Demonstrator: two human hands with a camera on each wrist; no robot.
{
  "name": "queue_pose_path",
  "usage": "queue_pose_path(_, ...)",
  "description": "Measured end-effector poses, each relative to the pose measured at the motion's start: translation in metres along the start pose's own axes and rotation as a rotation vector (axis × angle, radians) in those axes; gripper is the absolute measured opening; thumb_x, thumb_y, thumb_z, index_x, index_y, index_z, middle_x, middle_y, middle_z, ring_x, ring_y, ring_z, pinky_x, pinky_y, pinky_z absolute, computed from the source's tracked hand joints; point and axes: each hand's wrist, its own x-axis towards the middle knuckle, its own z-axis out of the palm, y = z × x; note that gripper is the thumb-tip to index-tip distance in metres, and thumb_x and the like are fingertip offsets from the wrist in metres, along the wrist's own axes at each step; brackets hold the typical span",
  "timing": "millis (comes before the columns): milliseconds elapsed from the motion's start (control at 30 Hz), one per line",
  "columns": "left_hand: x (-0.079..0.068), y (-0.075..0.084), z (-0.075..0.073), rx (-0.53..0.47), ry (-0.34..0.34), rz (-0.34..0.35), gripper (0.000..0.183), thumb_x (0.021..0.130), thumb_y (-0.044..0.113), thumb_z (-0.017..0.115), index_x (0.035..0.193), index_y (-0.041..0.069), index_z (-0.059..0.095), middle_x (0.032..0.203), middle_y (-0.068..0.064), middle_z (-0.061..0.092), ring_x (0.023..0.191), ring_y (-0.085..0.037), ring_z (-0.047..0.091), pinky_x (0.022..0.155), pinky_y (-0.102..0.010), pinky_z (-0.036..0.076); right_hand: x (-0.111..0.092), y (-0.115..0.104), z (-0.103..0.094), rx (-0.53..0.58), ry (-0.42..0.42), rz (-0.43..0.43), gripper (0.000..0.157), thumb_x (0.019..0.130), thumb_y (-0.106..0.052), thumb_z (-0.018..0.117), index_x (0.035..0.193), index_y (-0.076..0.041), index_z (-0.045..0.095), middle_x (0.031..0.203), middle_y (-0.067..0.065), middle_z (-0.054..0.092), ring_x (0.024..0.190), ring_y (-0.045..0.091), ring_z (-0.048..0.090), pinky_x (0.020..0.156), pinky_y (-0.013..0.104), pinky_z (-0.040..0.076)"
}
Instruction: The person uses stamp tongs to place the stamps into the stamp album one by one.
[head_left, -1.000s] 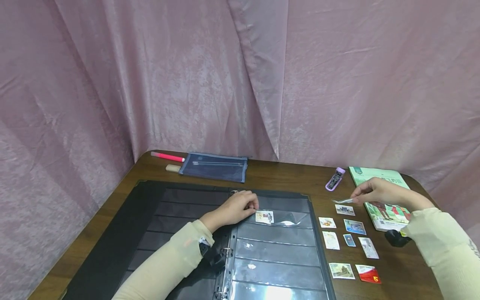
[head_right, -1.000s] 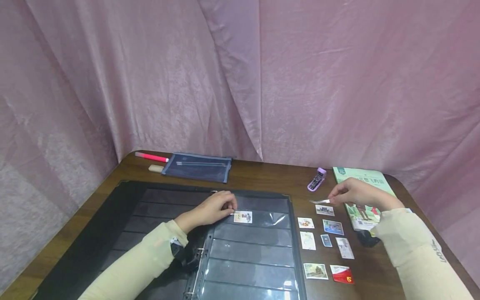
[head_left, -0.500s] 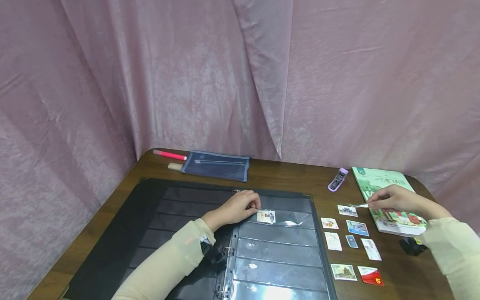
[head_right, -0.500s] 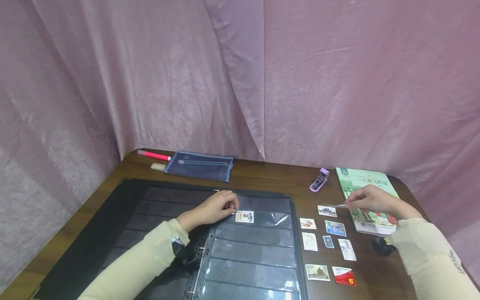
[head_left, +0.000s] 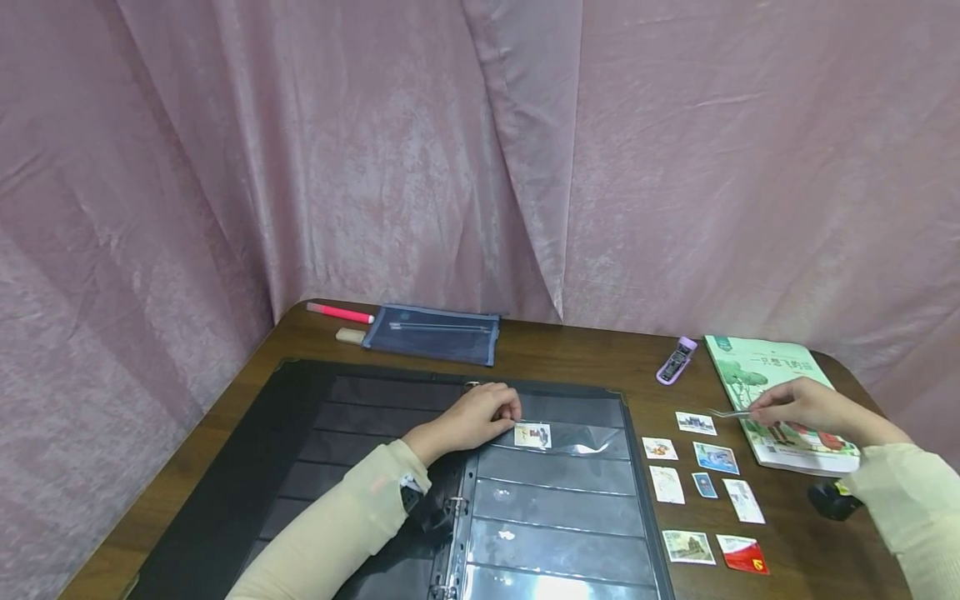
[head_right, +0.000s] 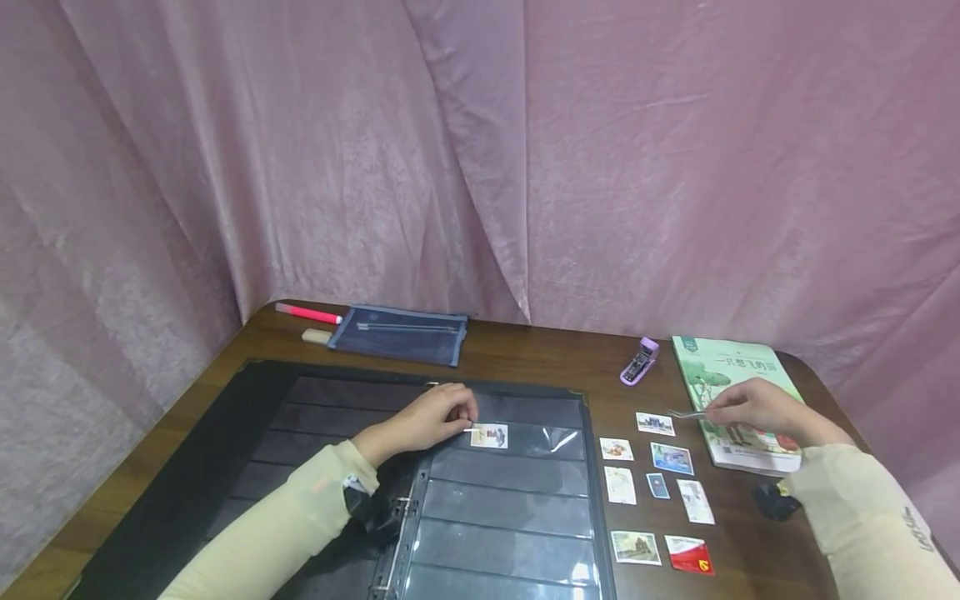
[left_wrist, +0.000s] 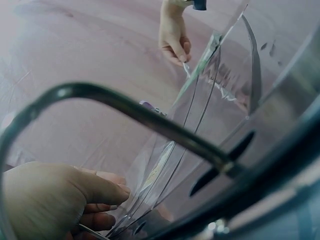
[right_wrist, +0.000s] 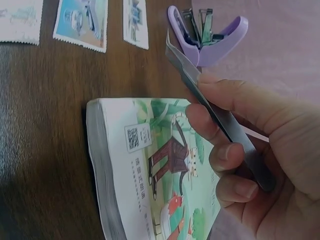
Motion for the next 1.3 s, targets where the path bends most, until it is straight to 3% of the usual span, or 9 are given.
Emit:
queue_pose_path(300,-0.001,0.0,-0.002,-0.004,0.0,-0.001,0.009,0.083,0.013,0.061,0.083,0.021,0.056,0.077,0.009,0.051,0.073,-0.004,0.045,0.068,-0.019,0.038,0.004,0.01,0.002,0.016,-0.032,-0.02,0.03,0.086,-0.016,0.058,0.097,0.011,0.062,0.072,-0.01,0.062,0.046,-0.002,0.036,0.043,0.023,0.038)
queue_pose_path(933,-0.001,0.002,-0.002,-0.017,-0.002,-0.003,0.009,0.083,0.013,0.061,0.082,0.02,0.055,0.075,0.009,0.05,0.072,-0.004,0.044,0.067,-0.018,0.037,0.008,0.008,0.008,-0.009,-0.068,0.018,0.029,0.082,-0.021,0.062,0.097,0.004,0.065,0.072,-0.004,0.06,0.047,0.0,0.037,0.044,0.021,0.037)
queue_pose_path(1167,0.0,-0.001,0.001,-0.007,-0.008,-0.006,0.009,0.082,0.014,0.062,0.083,0.02,0.056,0.077,0.009,0.051,0.073,-0.004,0.045,0.068,-0.019,0.037,0.009,0.009,0.01,-0.029,-0.052,-0.029,0.025,0.083,-0.022,0.061,0.095,0.0,0.066,0.078,-0.005,0.063,0.06,-0.002,0.044,0.054,0.022,0.038)
queue_pose_path(1300,-0.001,0.0,0.0,-0.012,-0.008,0.004,0.008,0.082,0.013,0.062,0.083,0.019,0.056,0.077,0.008,0.051,0.073,-0.004,0.045,0.07,-0.019,0.037,0.009,0.009,0.011,0.009,-0.069,-0.051,0.025,0.084,-0.019,0.06,0.095,0.003,0.065,0.074,-0.007,0.061,0.053,0.0,0.045,0.049,0.023,0.041)
